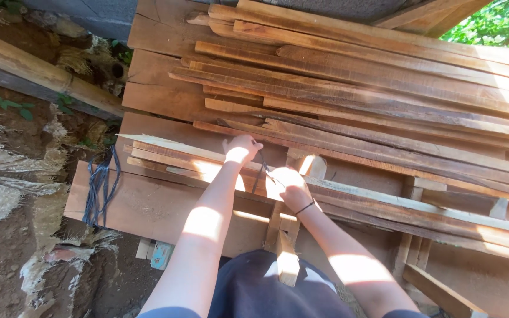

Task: Bundling long wooden slats together using plastic ties.

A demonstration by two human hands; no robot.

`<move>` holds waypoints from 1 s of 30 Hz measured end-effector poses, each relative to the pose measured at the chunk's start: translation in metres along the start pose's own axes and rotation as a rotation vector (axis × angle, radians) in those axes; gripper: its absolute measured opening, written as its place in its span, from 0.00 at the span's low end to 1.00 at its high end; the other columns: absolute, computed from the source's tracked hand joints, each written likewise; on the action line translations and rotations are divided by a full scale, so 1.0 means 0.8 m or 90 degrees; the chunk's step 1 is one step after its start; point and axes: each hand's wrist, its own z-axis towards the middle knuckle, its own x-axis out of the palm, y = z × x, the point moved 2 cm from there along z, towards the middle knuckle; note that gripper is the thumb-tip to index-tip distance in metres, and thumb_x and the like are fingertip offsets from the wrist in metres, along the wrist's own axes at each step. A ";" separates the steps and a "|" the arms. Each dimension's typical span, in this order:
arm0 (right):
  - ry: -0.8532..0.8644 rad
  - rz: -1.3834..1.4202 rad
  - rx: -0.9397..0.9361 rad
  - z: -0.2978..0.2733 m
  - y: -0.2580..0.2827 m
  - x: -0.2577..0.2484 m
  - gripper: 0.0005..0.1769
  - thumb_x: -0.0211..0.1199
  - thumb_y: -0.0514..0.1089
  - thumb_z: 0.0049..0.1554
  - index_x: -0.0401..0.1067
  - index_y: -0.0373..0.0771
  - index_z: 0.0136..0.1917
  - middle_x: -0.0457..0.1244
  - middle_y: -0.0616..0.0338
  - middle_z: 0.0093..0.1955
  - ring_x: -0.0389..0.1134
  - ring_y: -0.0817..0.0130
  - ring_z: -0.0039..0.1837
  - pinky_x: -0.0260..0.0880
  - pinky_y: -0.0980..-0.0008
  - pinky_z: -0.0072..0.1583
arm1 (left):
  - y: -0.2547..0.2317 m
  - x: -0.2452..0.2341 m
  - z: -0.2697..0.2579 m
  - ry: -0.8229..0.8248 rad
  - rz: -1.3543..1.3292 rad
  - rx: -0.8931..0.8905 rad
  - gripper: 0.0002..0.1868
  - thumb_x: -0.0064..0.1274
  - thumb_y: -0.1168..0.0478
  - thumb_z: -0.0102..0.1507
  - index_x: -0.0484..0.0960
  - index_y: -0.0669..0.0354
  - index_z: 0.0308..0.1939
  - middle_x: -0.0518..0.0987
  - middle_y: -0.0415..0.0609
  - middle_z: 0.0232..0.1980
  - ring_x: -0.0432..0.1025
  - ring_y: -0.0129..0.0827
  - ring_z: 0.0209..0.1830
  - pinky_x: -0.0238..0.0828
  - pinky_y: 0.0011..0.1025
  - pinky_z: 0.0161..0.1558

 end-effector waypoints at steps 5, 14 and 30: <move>0.045 0.034 0.024 0.006 0.039 -0.057 0.19 0.64 0.56 0.53 0.84 0.39 0.44 0.73 0.48 0.45 0.74 0.47 0.54 0.73 0.51 0.61 | 0.014 0.014 0.029 -0.031 0.005 0.014 0.25 0.45 0.40 0.68 0.85 0.50 0.55 0.83 0.48 0.60 0.72 0.42 0.68 0.62 0.43 0.72; -0.081 0.200 -0.075 0.023 -0.037 0.061 0.27 0.54 0.41 0.61 0.66 0.47 0.74 0.63 0.47 0.68 0.62 0.48 0.73 0.60 0.54 0.75 | 0.134 0.053 0.066 -0.217 -0.074 0.002 0.23 0.35 0.26 0.67 0.77 0.23 0.54 0.81 0.30 0.57 0.70 0.30 0.66 0.50 0.41 0.74; 0.029 0.210 -0.371 0.081 0.285 0.088 0.16 0.59 0.43 0.60 0.74 0.48 0.61 0.67 0.58 0.58 0.73 0.57 0.53 0.74 0.55 0.57 | 0.444 0.031 -0.127 -0.610 -0.286 0.091 0.07 0.50 0.54 0.68 0.80 0.46 0.47 0.79 0.46 0.45 0.77 0.44 0.51 0.74 0.45 0.53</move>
